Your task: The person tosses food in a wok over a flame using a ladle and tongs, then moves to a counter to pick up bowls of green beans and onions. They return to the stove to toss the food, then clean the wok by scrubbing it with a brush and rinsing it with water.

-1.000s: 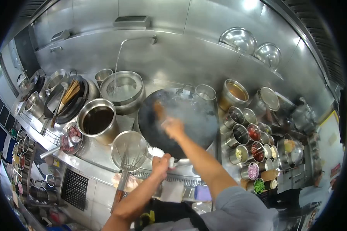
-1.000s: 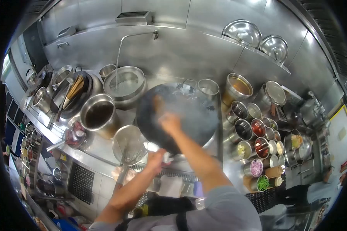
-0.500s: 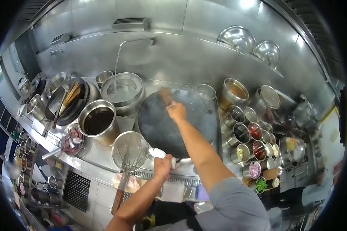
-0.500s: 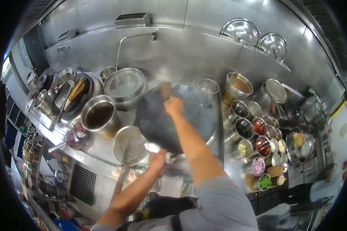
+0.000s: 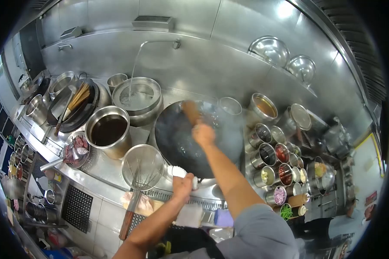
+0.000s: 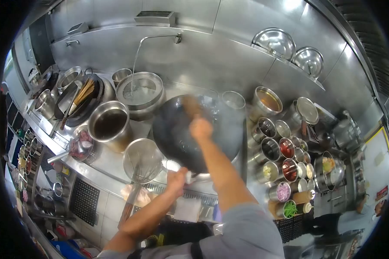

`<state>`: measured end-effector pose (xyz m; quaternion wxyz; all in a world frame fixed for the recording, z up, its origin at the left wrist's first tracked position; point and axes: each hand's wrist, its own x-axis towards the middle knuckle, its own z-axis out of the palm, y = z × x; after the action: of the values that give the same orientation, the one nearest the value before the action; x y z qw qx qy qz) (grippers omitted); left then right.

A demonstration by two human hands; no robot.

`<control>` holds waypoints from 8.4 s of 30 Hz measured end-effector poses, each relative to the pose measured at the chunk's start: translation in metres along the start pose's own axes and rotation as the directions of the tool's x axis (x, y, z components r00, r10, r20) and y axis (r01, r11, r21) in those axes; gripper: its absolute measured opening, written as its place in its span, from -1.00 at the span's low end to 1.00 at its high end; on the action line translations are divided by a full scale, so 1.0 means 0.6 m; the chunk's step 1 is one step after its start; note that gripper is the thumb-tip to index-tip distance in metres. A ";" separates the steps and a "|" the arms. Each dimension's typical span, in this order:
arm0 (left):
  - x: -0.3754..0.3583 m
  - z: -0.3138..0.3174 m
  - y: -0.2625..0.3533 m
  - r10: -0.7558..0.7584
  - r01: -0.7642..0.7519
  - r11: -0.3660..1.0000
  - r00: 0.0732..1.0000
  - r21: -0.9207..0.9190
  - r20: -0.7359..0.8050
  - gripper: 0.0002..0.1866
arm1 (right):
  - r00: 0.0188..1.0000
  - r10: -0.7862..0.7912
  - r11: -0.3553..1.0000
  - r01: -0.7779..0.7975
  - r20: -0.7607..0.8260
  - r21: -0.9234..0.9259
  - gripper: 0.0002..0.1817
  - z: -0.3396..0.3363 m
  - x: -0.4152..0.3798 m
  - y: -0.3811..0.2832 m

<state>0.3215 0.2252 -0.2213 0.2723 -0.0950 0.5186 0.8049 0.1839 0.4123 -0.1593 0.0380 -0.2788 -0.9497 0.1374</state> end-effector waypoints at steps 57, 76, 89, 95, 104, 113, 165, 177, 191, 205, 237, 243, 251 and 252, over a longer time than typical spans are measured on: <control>-0.023 0.017 -0.007 0.111 -0.107 0.982 0.994 0.153 -0.022 -0.53 | 0.984 0.007 1.000 -0.008 -0.178 -0.005 -0.44 -0.017 0.014 -0.001; 0.012 0.024 -0.061 0.199 -0.198 0.980 0.976 0.025 -0.085 -0.75 | 0.809 -0.262 0.848 0.453 0.526 -0.275 -0.48 -0.179 -0.278 0.057; -0.011 0.036 0.006 -0.032 0.031 0.999 0.999 -0.043 -0.031 -0.85 | 0.892 -0.001 1.000 -0.005 -0.451 -0.013 -0.55 -0.099 0.012 0.094; -0.045 0.051 0.026 -0.129 0.130 0.991 0.990 0.024 -0.064 -0.87 | 0.976 0.062 0.990 -0.033 -0.208 0.140 -0.57 -0.071 0.036 0.035; -0.039 0.052 0.010 -0.136 0.135 0.991 0.990 -0.006 -0.023 -0.75 | 0.995 0.018 0.932 0.020 -0.103 0.361 -0.58 -0.095 0.027 -0.038; -0.025 0.037 0.006 -0.090 0.089 0.996 0.995 0.016 0.050 -0.87 | 0.926 -0.354 0.851 0.376 -0.127 0.367 -0.41 0.040 -0.069 -0.034; -0.016 -0.145 0.319 0.358 -0.547 0.584 0.837 0.600 0.414 -0.59 | 0.817 0.575 0.151 -0.075 -0.026 0.986 -0.33 -0.061 -0.546 0.265; -0.093 -0.100 0.306 0.620 -0.642 0.109 0.641 0.759 0.453 -0.47 | 0.893 0.448 0.350 -0.138 -0.036 0.926 -0.31 -0.079 -0.383 0.250; -0.269 -0.076 0.211 0.583 -0.689 -0.053 0.566 0.723 0.583 -0.09 | 0.845 0.534 0.176 -0.060 -0.044 0.983 -0.42 0.034 -0.374 0.187; -0.034 -0.123 0.159 0.368 -0.372 0.852 0.926 0.367 0.084 -0.80 | 0.884 0.254 -0.374 -0.283 0.391 0.883 -0.39 -0.025 -0.641 0.340; -0.138 -0.277 0.058 0.109 -0.338 -0.457 0.897 0.823 0.428 -0.32 | 0.835 0.528 0.708 -0.332 -0.156 0.623 -0.59 0.012 -0.715 0.296; -0.169 -0.215 0.018 -0.235 -0.289 -0.642 0.956 0.710 0.177 0.10 | 0.801 0.485 0.723 -0.143 -0.350 0.675 -0.71 0.045 -0.800 0.280; -0.112 -0.030 0.088 -0.059 -0.686 -0.081 0.728 0.723 0.683 -0.42 | 0.651 0.731 0.550 -0.381 -0.207 0.743 -0.73 0.059 -0.994 0.301; -0.110 0.006 0.085 -0.042 -0.700 -0.016 0.714 0.714 0.699 -0.43 | 0.609 0.768 0.522 -0.416 -0.198 0.745 -0.73 0.070 -1.013 0.307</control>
<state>0.3498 0.1900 -0.1508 0.1773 0.4771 0.8176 0.2691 0.7849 0.2223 -0.2492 0.3256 -0.5929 -0.6349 0.3732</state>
